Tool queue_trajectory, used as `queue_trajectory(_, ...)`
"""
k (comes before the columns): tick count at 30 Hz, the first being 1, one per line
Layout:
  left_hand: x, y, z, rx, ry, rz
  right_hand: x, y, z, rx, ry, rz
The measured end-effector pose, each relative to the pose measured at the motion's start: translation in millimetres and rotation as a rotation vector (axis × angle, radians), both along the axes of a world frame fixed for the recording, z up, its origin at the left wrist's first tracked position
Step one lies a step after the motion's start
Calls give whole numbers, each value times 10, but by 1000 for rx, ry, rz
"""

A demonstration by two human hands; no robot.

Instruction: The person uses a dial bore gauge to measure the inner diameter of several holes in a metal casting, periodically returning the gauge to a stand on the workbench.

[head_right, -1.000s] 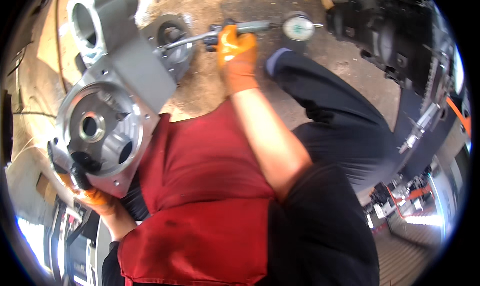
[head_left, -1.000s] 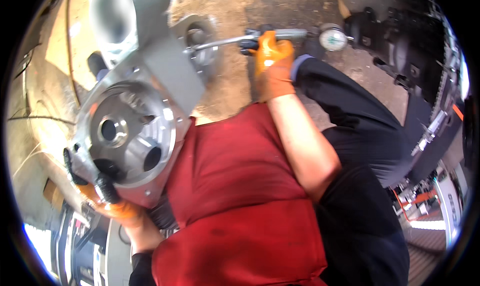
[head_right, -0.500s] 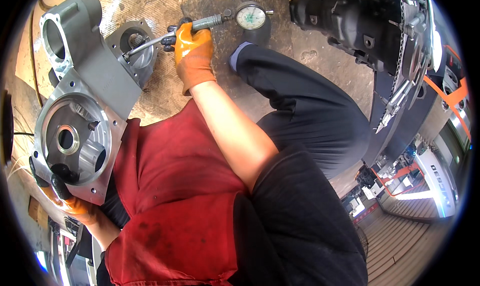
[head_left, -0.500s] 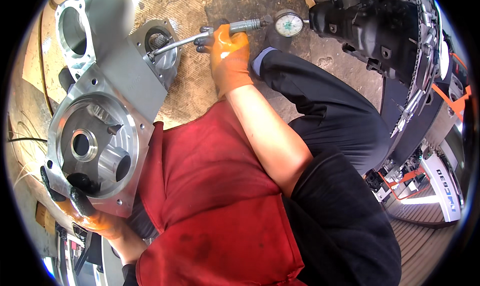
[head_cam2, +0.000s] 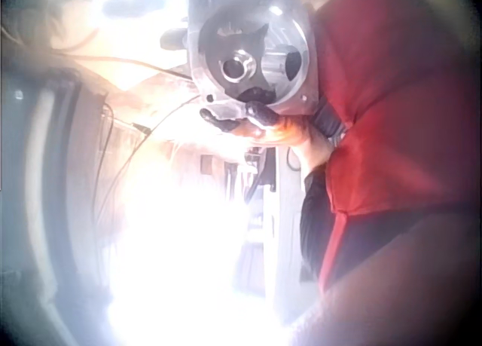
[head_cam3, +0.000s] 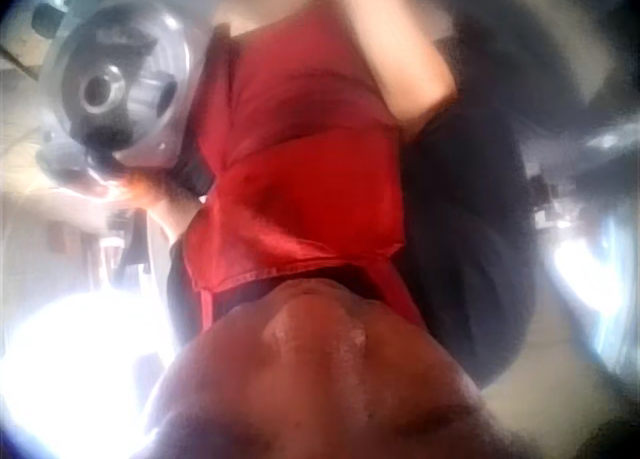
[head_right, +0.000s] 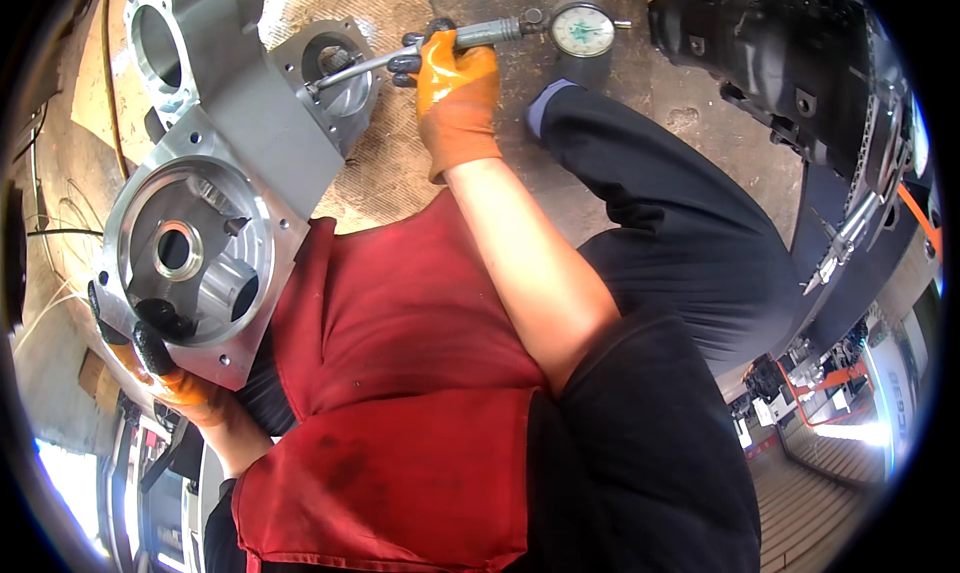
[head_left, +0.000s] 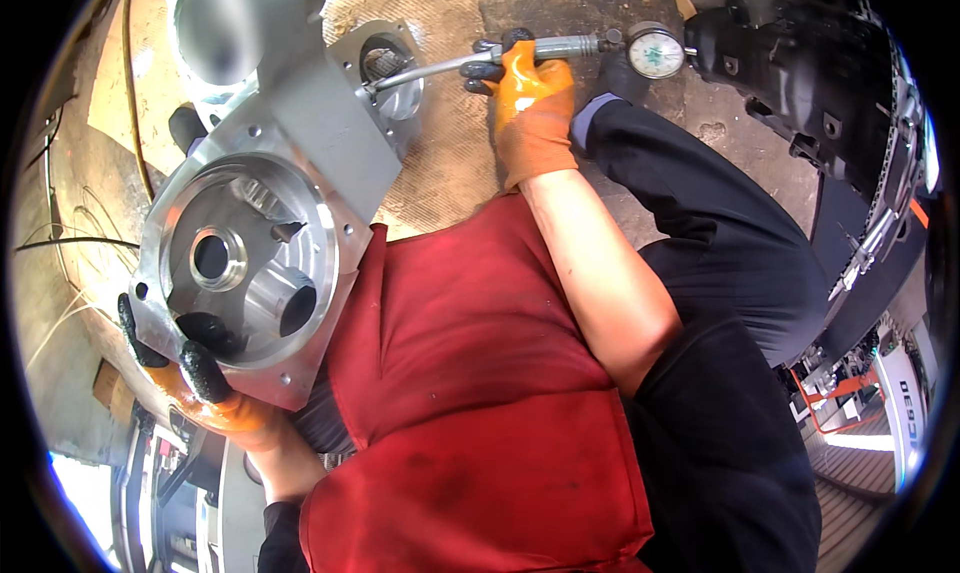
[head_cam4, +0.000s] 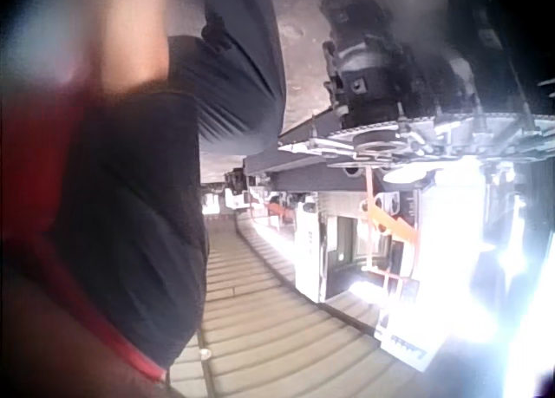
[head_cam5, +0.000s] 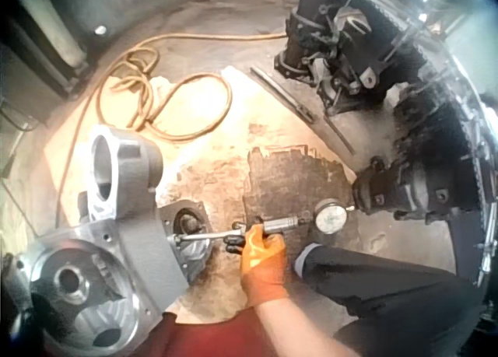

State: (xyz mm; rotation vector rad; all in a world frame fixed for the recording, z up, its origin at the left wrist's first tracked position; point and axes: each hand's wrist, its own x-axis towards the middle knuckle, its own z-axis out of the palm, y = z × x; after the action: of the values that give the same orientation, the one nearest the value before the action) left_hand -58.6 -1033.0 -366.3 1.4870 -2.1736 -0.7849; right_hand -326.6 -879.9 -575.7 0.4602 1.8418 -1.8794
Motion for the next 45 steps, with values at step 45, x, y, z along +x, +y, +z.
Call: queue_trajectory(45,716,-369,-123,-350,-317,-435,16,-53,95,61,-10,-14)
